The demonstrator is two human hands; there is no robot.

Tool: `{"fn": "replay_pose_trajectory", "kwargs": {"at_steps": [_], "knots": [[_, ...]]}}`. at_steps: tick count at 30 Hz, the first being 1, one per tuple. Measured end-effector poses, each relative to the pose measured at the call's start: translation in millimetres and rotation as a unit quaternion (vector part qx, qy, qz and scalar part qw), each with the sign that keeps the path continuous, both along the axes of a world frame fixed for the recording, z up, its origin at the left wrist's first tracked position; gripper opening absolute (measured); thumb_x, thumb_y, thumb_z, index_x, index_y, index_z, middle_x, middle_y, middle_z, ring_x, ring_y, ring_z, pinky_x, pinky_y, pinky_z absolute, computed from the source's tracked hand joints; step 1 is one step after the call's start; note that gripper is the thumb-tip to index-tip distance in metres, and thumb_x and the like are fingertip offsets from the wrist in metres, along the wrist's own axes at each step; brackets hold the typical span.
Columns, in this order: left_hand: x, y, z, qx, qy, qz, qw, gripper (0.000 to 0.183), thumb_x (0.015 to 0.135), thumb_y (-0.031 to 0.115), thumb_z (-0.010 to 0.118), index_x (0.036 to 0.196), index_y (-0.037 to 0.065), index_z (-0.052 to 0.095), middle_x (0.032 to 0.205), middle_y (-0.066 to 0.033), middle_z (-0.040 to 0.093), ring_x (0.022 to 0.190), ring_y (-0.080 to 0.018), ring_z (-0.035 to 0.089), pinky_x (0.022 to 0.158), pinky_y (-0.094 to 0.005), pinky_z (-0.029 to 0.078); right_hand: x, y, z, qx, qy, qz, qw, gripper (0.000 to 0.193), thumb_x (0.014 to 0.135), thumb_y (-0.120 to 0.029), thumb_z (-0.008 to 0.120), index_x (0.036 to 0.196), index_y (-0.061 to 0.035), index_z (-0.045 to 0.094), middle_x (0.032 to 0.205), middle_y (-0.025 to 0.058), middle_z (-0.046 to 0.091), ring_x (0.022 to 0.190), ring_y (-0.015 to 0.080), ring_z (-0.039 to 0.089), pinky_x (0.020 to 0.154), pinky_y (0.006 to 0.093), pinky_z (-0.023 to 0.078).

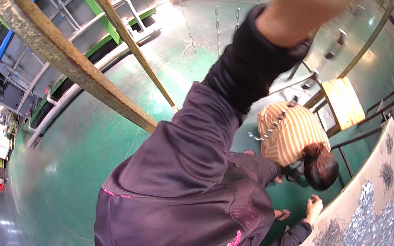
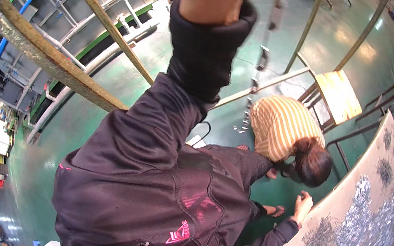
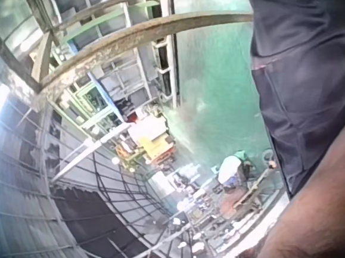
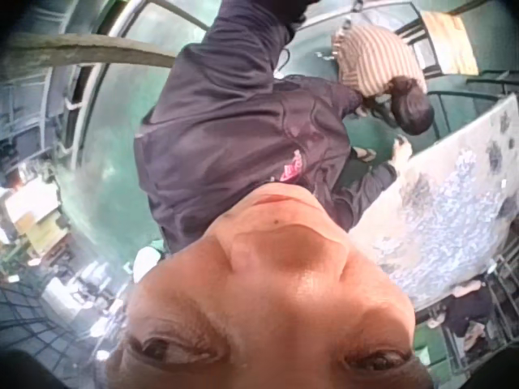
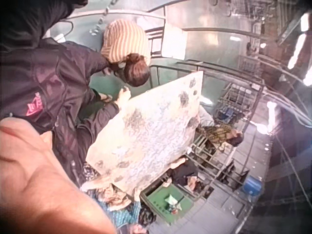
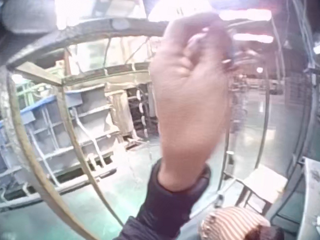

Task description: The person sorts through a pile of small metal hooks and wires on a table, picking them up one by one and hanging them onto a vertical metal chain.

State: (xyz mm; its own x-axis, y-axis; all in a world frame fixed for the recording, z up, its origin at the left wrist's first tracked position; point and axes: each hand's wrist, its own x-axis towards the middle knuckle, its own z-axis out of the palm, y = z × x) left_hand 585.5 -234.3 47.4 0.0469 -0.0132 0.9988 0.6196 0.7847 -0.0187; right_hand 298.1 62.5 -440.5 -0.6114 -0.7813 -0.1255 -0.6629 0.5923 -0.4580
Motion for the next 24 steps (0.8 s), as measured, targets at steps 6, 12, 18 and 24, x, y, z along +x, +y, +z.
{"fn": "replay_pose_trajectory", "kwargs": {"at_steps": [6,12,18,24], "knots": [[82.7,-39.1,21.2,0.212,0.012,0.118,0.970,0.017,0.092,0.011,0.054,0.105,0.000,0.056,0.080,-0.0041,0.060,0.073,-0.0095,0.058,0.064,-0.0221,0.048,5.4,4.8,-1.5,-0.050,-0.010,-0.048,0.998,0.025,0.075,-0.005,0.064,0.100,-0.0027,0.066,0.086,0.0181,0.067,0.080,0.0287,0.065,0.075,0.0380,0.050],[157.4,-96.1,42.8,0.208,0.050,0.237,0.948,0.017,0.091,0.011,0.055,0.104,-0.001,0.058,0.075,-0.0028,0.058,0.067,-0.0080,0.052,0.060,-0.0211,0.043,23.7,-1.3,12.2,-0.055,-0.027,-0.061,0.996,0.026,0.077,-0.004,0.064,0.103,-0.0054,0.064,0.091,0.0171,0.062,0.086,0.0313,0.058,0.078,0.0398,0.046],[181.1,-141.3,48.3,0.262,0.101,0.438,0.854,0.016,0.090,0.011,0.057,0.095,-0.004,0.061,0.074,-0.0032,0.060,0.065,-0.0079,0.053,0.058,-0.0221,0.043,14.2,5.8,26.9,-0.073,-0.012,-0.091,0.993,0.025,0.073,-0.001,0.064,0.098,-0.0012,0.066,0.082,0.0176,0.065,0.076,0.0299,0.062,0.072,0.0384,0.048],[231.9,-167.1,84.3,0.219,0.085,0.526,0.817,0.015,0.087,0.010,0.059,0.091,-0.004,0.063,0.070,-0.0065,0.063,0.061,-0.0112,0.056,0.055,-0.0250,0.044,30.9,-0.7,16.9,-0.086,-0.018,-0.062,0.994,0.025,0.073,-0.001,0.064,0.098,-0.0008,0.066,0.083,0.0178,0.066,0.076,0.0297,0.063,0.072,0.0378,0.048]]}}
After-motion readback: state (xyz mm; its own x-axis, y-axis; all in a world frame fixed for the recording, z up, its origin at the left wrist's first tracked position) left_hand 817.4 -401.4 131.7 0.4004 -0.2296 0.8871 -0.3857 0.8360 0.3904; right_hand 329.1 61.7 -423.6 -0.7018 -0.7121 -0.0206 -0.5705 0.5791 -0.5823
